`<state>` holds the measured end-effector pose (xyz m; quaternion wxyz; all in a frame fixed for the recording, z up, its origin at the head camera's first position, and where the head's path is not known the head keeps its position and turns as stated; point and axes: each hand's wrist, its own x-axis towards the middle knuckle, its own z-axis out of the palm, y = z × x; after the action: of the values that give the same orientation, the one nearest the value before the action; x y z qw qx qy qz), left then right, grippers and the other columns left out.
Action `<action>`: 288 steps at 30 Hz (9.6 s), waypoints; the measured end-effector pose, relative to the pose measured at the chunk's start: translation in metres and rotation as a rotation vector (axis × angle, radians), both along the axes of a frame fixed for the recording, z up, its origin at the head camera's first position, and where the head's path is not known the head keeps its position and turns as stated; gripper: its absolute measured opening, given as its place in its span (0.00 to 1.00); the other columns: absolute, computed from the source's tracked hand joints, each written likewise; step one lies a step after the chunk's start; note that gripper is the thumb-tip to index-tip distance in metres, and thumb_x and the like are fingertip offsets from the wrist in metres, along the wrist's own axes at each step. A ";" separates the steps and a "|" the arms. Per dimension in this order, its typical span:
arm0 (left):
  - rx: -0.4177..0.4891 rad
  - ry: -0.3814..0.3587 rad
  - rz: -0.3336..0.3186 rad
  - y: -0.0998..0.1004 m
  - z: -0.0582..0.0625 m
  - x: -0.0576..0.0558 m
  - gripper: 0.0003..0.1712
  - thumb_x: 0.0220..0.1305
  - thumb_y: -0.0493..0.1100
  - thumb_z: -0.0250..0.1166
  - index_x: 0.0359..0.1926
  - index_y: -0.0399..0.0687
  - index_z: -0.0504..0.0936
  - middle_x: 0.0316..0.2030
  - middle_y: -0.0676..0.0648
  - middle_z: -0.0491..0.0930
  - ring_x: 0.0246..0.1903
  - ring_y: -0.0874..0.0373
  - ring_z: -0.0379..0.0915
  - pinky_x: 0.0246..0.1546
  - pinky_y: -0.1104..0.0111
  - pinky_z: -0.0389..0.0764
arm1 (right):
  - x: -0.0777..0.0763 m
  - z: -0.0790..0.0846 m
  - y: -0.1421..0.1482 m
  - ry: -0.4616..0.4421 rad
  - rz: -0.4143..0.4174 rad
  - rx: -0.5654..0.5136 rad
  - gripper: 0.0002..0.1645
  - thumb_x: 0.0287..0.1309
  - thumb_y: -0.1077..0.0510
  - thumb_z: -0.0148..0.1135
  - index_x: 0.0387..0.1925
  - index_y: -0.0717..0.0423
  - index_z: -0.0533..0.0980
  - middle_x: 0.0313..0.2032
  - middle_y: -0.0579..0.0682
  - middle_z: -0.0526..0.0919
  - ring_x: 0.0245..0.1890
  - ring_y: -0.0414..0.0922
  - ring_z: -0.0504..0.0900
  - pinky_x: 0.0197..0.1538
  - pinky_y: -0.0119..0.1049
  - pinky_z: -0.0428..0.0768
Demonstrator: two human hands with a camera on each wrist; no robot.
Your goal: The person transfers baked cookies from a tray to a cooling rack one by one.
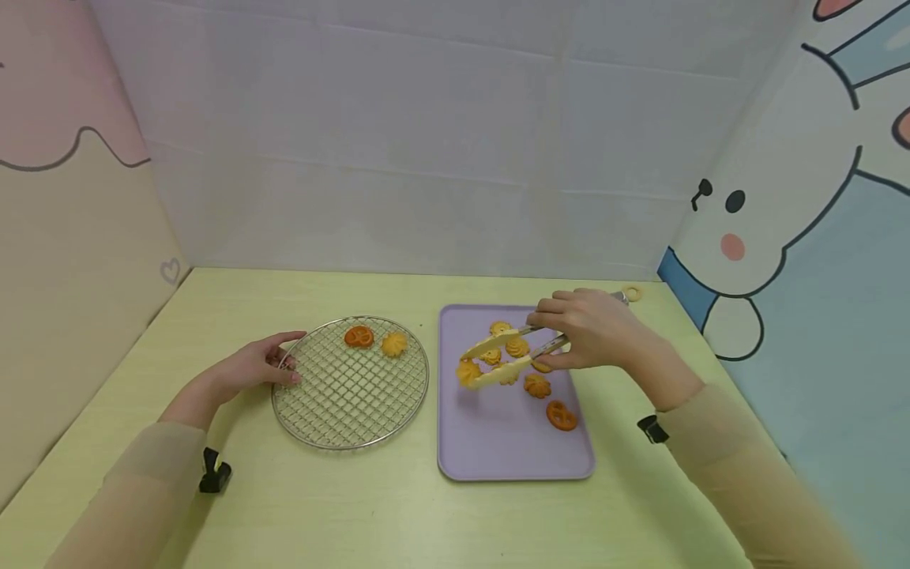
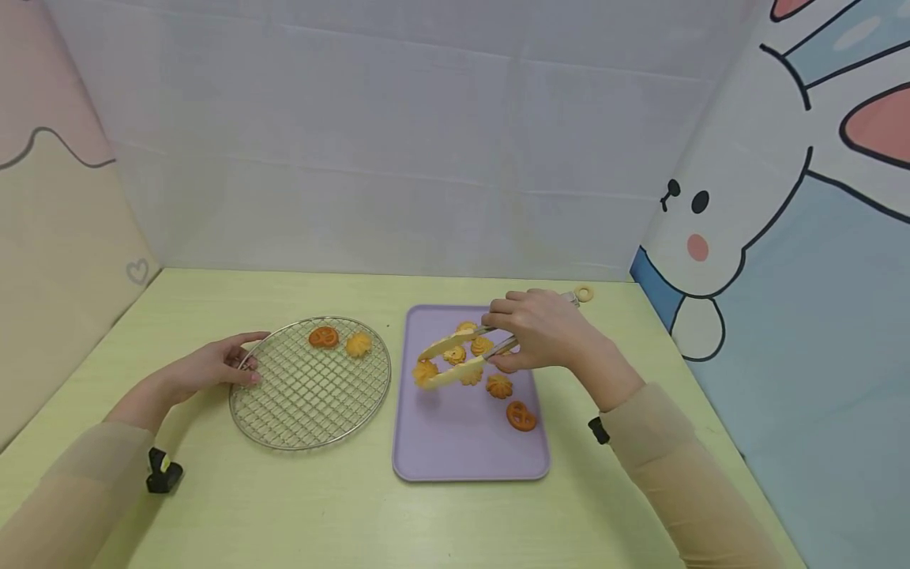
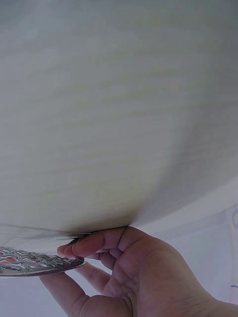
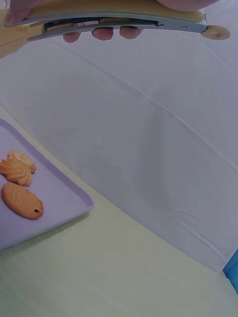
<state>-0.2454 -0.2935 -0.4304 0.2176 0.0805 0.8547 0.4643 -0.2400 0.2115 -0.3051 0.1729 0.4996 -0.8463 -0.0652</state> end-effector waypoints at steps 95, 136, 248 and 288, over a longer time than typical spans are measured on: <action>0.003 0.009 0.004 -0.001 -0.005 -0.002 0.49 0.48 0.46 0.68 0.67 0.50 0.50 0.37 0.43 0.67 0.35 0.56 0.63 0.36 0.70 0.67 | 0.024 -0.052 -0.016 0.110 -0.185 -0.400 0.33 0.31 0.35 0.67 0.41 0.48 0.77 0.34 0.43 0.78 0.28 0.41 0.77 0.16 0.33 0.68; -0.022 0.015 -0.002 0.001 0.000 0.000 0.49 0.48 0.46 0.68 0.67 0.49 0.50 0.37 0.42 0.67 0.36 0.55 0.62 0.38 0.69 0.64 | 0.060 -0.036 0.105 0.032 -0.166 -0.185 0.28 0.31 0.35 0.66 0.37 0.43 0.79 0.31 0.35 0.75 0.18 0.26 0.62 0.17 0.24 0.63; -0.004 0.009 -0.003 -0.003 -0.008 -0.002 0.50 0.48 0.46 0.68 0.67 0.50 0.50 0.36 0.43 0.66 0.35 0.55 0.62 0.35 0.69 0.66 | 0.034 0.001 0.042 0.043 -0.117 -0.158 0.27 0.33 0.35 0.65 0.35 0.47 0.81 0.32 0.39 0.78 0.24 0.32 0.73 0.20 0.29 0.70; -0.001 -0.005 -0.001 0.000 -0.001 -0.001 0.49 0.47 0.46 0.69 0.67 0.50 0.51 0.37 0.42 0.67 0.35 0.56 0.63 0.36 0.70 0.67 | 0.024 -0.030 -0.035 0.066 -0.047 -0.326 0.33 0.32 0.34 0.67 0.40 0.50 0.80 0.33 0.42 0.79 0.26 0.37 0.76 0.21 0.32 0.73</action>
<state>-0.2464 -0.2938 -0.4309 0.2200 0.0796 0.8545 0.4638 -0.2156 0.1764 -0.3350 0.2780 0.4424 -0.8510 0.0526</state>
